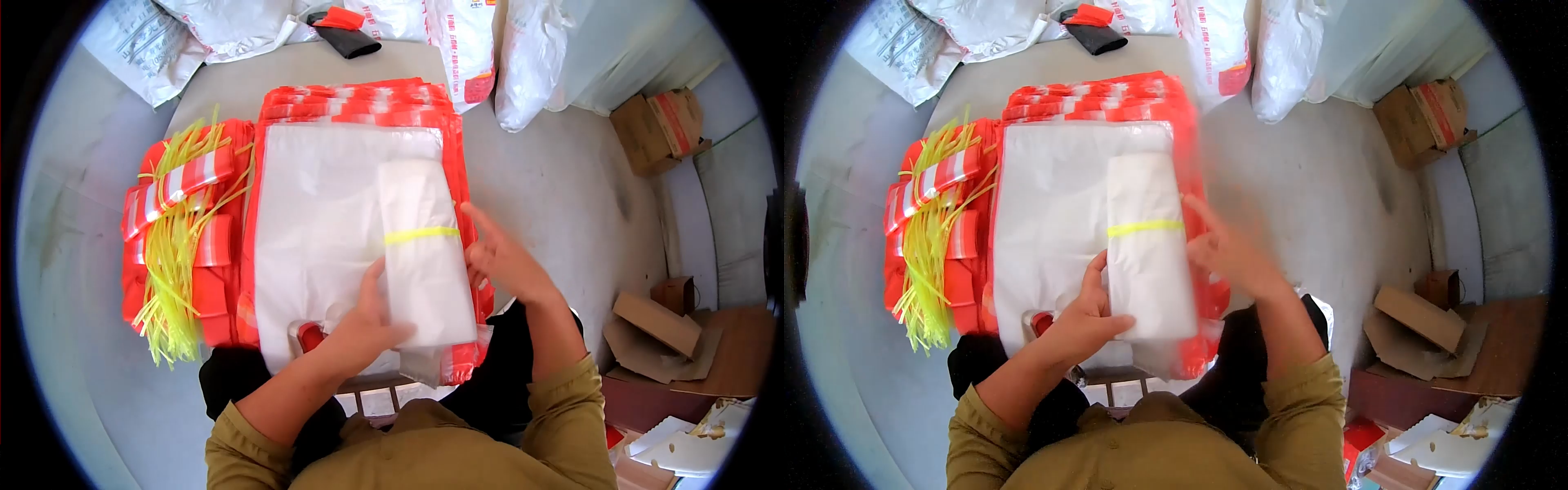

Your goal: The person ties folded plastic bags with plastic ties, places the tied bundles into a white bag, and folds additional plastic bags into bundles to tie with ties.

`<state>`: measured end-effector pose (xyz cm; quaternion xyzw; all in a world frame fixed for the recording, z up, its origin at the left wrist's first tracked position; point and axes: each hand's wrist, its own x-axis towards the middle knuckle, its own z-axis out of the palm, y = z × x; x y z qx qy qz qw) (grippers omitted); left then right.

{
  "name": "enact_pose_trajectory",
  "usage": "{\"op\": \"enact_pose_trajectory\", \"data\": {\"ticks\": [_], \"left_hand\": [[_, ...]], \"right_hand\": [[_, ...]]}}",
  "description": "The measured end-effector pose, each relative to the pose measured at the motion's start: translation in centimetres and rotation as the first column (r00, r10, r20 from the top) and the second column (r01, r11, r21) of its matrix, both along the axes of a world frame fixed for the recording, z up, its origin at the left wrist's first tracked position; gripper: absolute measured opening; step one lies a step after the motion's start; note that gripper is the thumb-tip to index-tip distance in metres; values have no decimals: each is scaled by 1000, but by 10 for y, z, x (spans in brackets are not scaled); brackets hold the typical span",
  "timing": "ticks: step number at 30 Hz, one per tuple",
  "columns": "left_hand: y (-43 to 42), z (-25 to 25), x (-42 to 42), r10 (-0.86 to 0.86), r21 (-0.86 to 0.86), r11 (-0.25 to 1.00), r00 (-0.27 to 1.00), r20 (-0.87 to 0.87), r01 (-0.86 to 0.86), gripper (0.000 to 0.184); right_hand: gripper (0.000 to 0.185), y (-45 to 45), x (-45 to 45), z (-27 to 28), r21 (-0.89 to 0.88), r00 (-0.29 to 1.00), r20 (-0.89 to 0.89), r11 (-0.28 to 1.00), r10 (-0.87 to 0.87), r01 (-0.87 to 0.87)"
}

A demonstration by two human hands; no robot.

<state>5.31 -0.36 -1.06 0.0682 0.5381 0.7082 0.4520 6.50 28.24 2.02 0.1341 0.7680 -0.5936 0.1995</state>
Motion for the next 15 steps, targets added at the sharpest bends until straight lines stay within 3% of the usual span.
{"op": "enact_pose_trajectory", "data": {"ticks": [2,3,6,8,12,13,15], "left_hand": [[4,8,2,-38,-106,994,999,-5,38,105],[8,6,6,-25,-72,997,999,-40,22,105],[16,-24,19,-30,-36,999,976,-214,22,107],[15,-44,32,-105,-120,991,906,-410,60,108],[21,7,65,-364,-28,931,931,-20,364,113],[21,-5,81,-408,73,909,911,-52,411,100],[19,-15,100,-627,91,773,778,-36,628,84]], "right_hand": [[80,-18,23,-12,-258,999,-46,966,-26,13],[84,-28,33,-18,-386,992,-100,922,-75,31],[88,-41,57,-37,-68,970,-240,997,28,-45],[90,-38,75,-40,-244,985,-165,970,-59,17],[87,-5,118,-35,-475,961,-48,852,-274,219],[87,8,132,-25,-537,942,9,793,-336,288],[88,42,161,-10,-590,887,7,714,-462,377]]}}
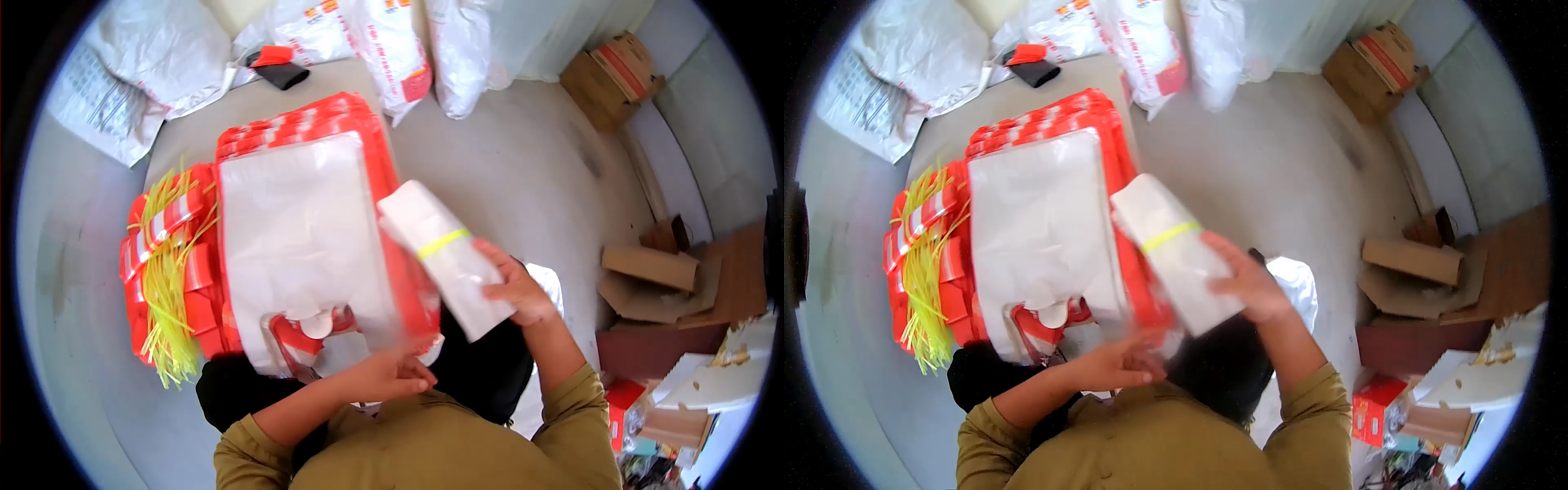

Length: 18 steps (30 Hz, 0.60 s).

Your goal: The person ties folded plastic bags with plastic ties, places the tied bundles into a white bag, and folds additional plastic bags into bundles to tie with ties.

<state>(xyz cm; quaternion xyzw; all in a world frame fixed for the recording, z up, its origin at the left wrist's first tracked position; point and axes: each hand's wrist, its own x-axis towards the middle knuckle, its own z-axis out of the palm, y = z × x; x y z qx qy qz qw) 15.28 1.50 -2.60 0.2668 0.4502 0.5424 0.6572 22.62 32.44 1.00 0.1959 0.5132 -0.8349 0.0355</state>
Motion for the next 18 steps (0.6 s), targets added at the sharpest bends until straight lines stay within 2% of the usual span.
{"op": "enact_pose_trajectory", "data": {"ticks": [3,4,6,8,10,13,16,18], "left_hand": [[-10,-30,22,-174,-58,985,946,-274,164,66],[-17,-50,28,-161,-137,983,944,-287,126,63],[-35,-90,34,-133,-289,957,937,-324,35,58],[-44,-103,31,-302,-464,885,707,-639,-41,61],[-61,-125,35,-536,-577,814,307,-787,-59,59],[-101,-191,33,-790,-772,614,129,-600,168,71],[-198,-357,18,-608,-617,684,-163,-777,389,69],[-171,-305,23,-712,-674,694,97,-696,253,69]], "right_hand": [[84,50,59,9,16,980,-105,985,-169,172],[84,64,80,5,24,964,-144,973,-222,228],[85,86,127,-16,123,935,-53,927,-351,355],[85,102,173,-50,229,886,40,867,-462,442],[86,106,220,-97,306,856,208,863,-474,403],[86,92,291,-190,214,833,366,909,-415,358],[87,67,326,-271,112,752,507,897,-421,427],[82,56,319,-285,103,659,557,829,-505,549]]}}
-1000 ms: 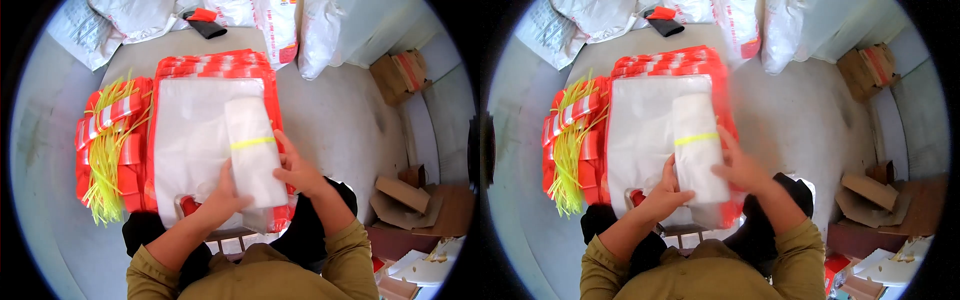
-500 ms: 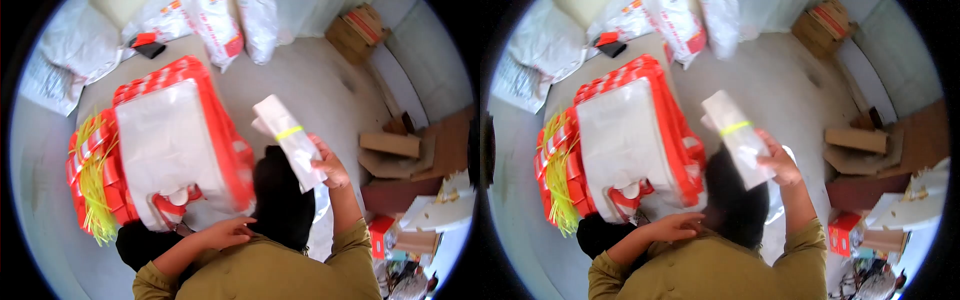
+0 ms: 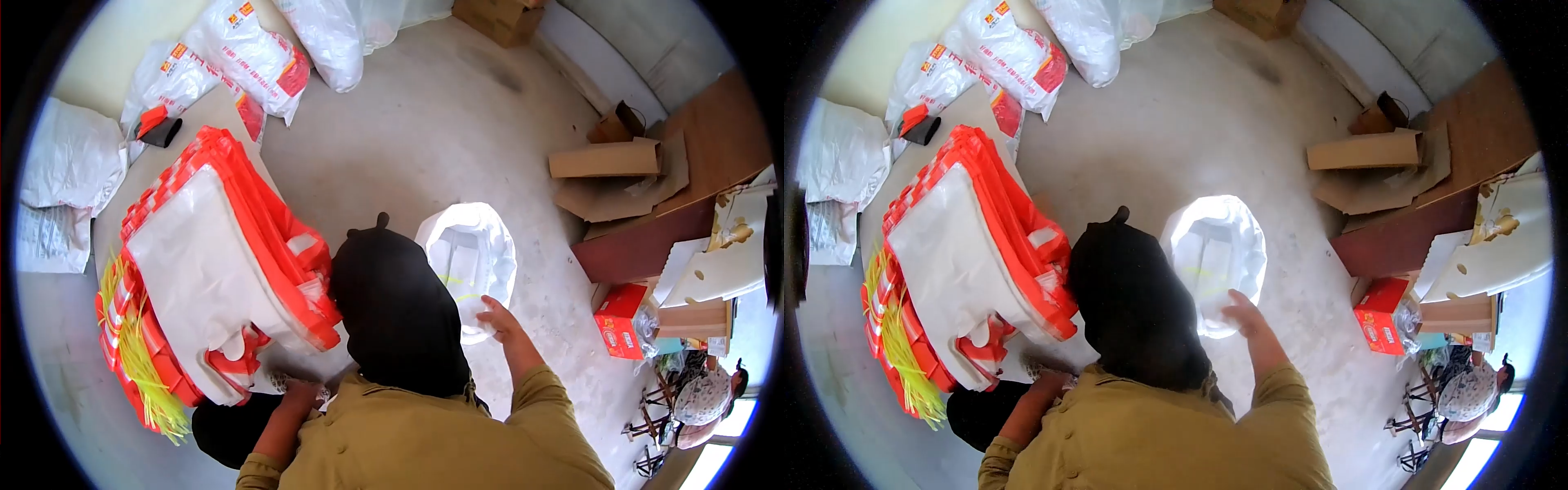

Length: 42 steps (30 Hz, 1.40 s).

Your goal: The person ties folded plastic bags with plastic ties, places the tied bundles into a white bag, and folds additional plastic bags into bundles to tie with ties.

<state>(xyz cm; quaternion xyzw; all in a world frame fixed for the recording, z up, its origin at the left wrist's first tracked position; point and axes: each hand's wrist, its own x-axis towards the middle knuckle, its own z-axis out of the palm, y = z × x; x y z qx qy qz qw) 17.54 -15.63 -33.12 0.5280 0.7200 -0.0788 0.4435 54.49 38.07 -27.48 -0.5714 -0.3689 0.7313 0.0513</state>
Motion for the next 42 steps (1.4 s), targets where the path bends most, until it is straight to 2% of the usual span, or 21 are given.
{"op": "enact_pose_trajectory", "data": {"ticks": [1,3,7,10,11,13,14,16,18,19,21,22,24,25,28,29,31,34,37,40,42], "left_hand": [[16,32,4,146,-67,988,988,42,-143,69],[44,83,9,300,-27,954,954,20,-300,53],[48,94,11,474,83,874,877,76,-479,45],[22,28,10,301,71,950,952,50,-304,45],[22,29,7,168,38,985,985,46,-170,45],[19,30,1,-103,-27,994,993,52,105,45],[14,25,1,-59,-22,998,998,29,60,45],[-9,-8,4,28,-4,1000,999,-20,-28,46],[6,11,2,332,-121,938,943,39,-325,48],[15,25,2,475,-186,869,878,54,-459,50],[21,42,4,469,-101,882,880,77,-461,53],[23,46,4,464,-58,886,881,88,-460,55],[28,53,4,448,-85,893,889,96,-441,55],[29,54,4,442,-97,896,891,99,-434,55],[25,55,6,482,-43,876,866,132,-481,54],[24,54,6,491,-35,870,859,143,-491,53],[24,58,6,507,-21,859,845,167,-511,53],[30,71,10,541,-5,836,822,177,-549,52],[23,52,10,481,57,865,856,187,-499,50],[23,46,10,393,80,911,911,125,-404,47],[6,10,11,239,246,937,968,70,-249,45]], "right_hand": [[82,-1,-5,-4,65,1000,2,998,2,-2],[81,7,-22,-5,195,1000,6,981,5,-6],[85,26,-37,-36,282,984,-121,945,-134,163],[88,27,-39,-100,189,947,105,941,-303,280],[88,26,-29,-143,187,934,156,938,-320,290],[86,17,-28,-178,212,896,245,922,-370,323],[85,12,-29,-190,225,873,287,913,-395,339],[83,5,-42,-160,222,883,286,923,-371,316],[83,3,-45,-149,255,881,216,895,-421,365],[82,3,-43,-146,278,887,225,899,-402,337],[80,1,-39,-142,321,897,246,904,-367,282],[79,0,-30,-159,343,871,441,938,-214,56],[76,-4,-17,-191,238,633,771,894,63,-380],[71,-12,-25,-174,178,554,824,873,120,-454],[66,-32,-40,-140,237,436,882,631,180,-739],[59,-35,-46,-135,200,412,885,623,216,-756],[56,-29,-41,-140,161,448,775,546,446,-822],[52,-28,-42,-145,178,451,682,467,576,-866],[50,-27,-41,-163,224,451,674,420,585,-879],[48,-26,-44,-173,269,594,561,552,577,-789],[48,-24,-57,-158,219,664,450,647,598,-731]]}}
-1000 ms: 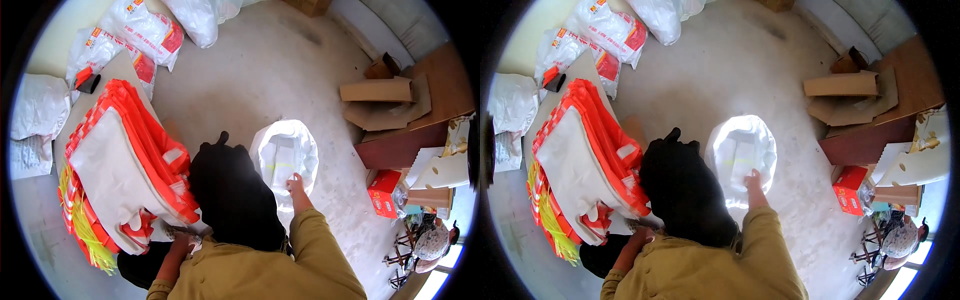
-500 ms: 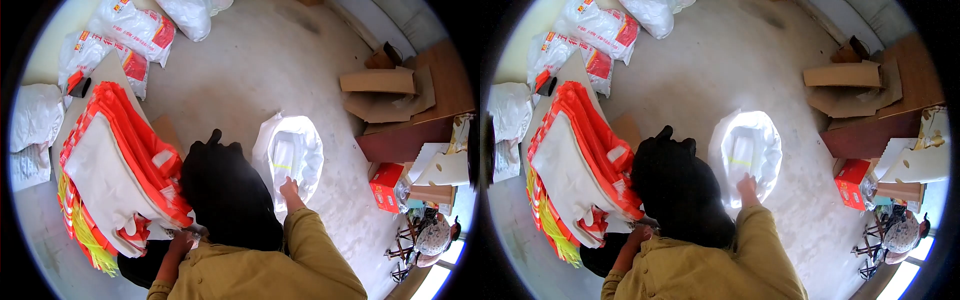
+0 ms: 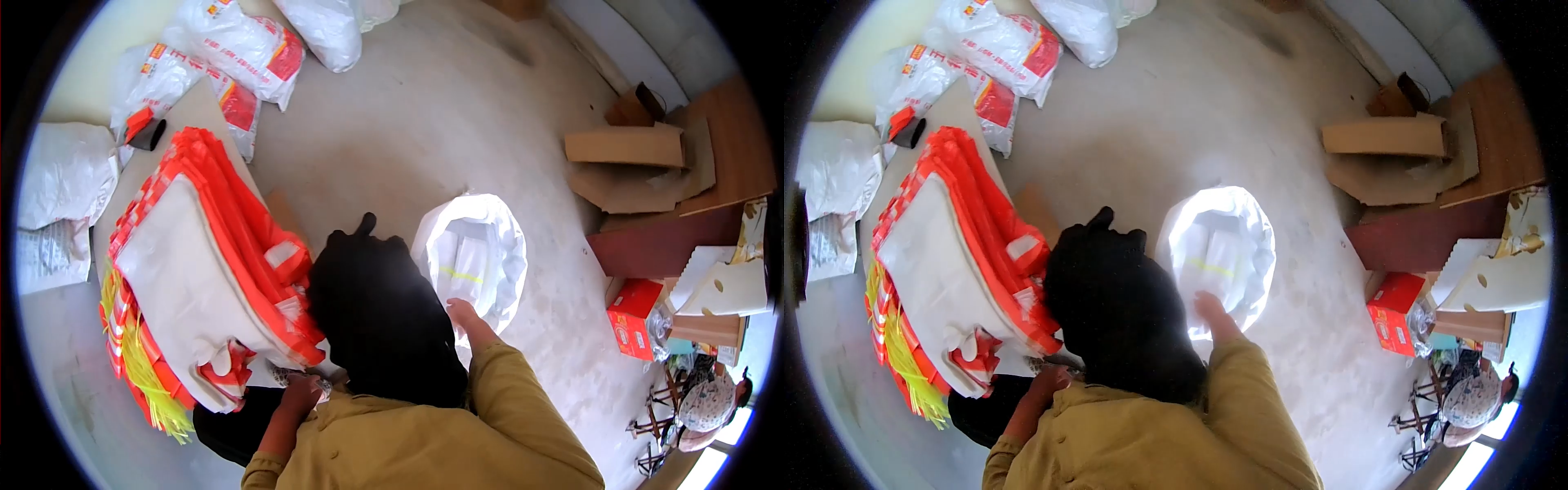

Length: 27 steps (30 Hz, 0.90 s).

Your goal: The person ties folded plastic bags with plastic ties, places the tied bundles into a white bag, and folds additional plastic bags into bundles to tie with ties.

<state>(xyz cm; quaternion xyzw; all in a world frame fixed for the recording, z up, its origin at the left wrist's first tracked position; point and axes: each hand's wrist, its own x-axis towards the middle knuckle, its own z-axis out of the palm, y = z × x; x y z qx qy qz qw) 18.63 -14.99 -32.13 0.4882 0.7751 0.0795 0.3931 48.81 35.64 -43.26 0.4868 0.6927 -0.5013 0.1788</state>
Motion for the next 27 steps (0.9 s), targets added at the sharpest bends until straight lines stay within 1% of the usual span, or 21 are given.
{"op": "enact_pose_trajectory", "data": {"ticks": [1,2,4,5,6,8,10,11,12,14,15,16,18,19,20,21,22,24,26,27], "left_hand": [[-15,-18,-1,-65,65,996,996,-62,69,44],[-2,7,1,25,-8,1000,999,-41,-25,44],[38,54,7,224,-154,962,974,-17,-224,43],[43,55,4,186,-225,956,982,-33,-188,41],[50,60,4,177,-281,942,983,-46,-183,42],[59,69,5,166,-393,902,984,-58,-175,45],[53,64,9,146,-320,931,982,-118,-177,41],[52,64,11,131,-283,944,980,-149,-170,40],[53,70,12,154,-295,937,980,-127,-185,41],[60,88,12,191,-314,927,978,-78,-206,43],[65,101,10,227,-383,897,973,-32,-222,45],[64,104,10,238,-359,904,971,-29,-232,47],[62,107,10,252,-304,920,968,-20,-246,51],[61,110,10,263,-291,921,964,-22,-258,51],[60,115,10,270,-279,923,963,-23,-266,51],[59,118,11,273,-270,925,962,-24,-270,51],[58,114,8,276,-265,925,961,-22,-272,51],[54,101,9,285,-266,924,959,-6,-276,50],[54,111,10,272,-262,927,962,-22,-268,49],[53,114,10,265,-261,929,964,-31,-264,48]], "right_hand": [[38,-1,-7,16,147,981,19,970,194,-195],[39,2,-13,7,224,954,17,928,301,-297],[39,8,-21,5,170,968,4,954,252,-249],[38,8,-29,25,200,984,-7,965,175,-170],[38,7,-38,61,226,995,-20,970,100,-93],[36,15,-48,87,315,997,-24,947,67,-56],[33,18,-55,104,325,961,-267,932,-75,163],[33,21,-64,117,346,943,-328,924,-46,165],[33,29,-69,125,366,921,-388,914,-20,174],[42,28,-91,152,30,793,-582,969,-183,246],[47,27,-102,165,-146,719,-633,956,-289,255],[55,14,-118,200,-673,461,-565,705,-685,222],[66,11,-132,224,-568,591,-591,804,-549,179],[72,6,-139,245,-510,648,-594,846,-477,155],[74,-1,-139,269,-536,671,-557,829,-490,161],[76,-18,-142,313,-562,691,-517,809,-505,171],[78,-27,-149,338,-584,709,-482,792,-515,178],[77,-24,-146,324,-428,708,-597,896,-377,116],[76,-24,-138,311,-262,697,-677,963,-236,72],[75,-27,-137,313,-175,695,-701,983,-159,48]]}}
